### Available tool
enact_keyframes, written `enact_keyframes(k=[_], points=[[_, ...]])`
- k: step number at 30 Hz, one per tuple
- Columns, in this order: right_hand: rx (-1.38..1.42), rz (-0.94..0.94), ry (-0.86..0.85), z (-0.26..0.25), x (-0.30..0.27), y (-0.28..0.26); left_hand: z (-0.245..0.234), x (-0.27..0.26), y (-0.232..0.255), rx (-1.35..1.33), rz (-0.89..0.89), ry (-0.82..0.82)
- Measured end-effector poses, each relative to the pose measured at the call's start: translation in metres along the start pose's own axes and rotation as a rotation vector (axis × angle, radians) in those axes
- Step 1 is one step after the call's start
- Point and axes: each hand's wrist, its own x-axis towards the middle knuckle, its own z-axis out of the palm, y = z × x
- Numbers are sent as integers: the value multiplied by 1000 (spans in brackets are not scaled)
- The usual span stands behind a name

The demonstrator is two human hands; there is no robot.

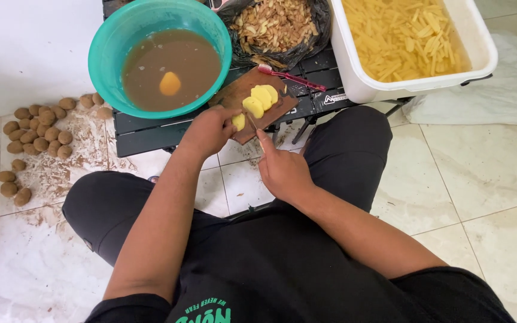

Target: Peeling potatoes and slicing them into thin strips for fries on a cutting board.

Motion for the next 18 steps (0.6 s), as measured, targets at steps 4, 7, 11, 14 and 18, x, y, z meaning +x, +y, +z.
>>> enact_keyframes(k=[4,7,11,14,18], points=[[9,-8,-2,11,4,1,8,3,-6,-5,-15,14],[8,-53,7,20,10,7,20,1,-14,-26,-27,95],[-23,-72,27,24,14,10,29,-2,-10,-12,-81,167],[-56,-60,38,17,12,7,40,4,-17,-7,-114,210],[-119,-93,41,22,4,11,50,1,-14,39,-127,305]])
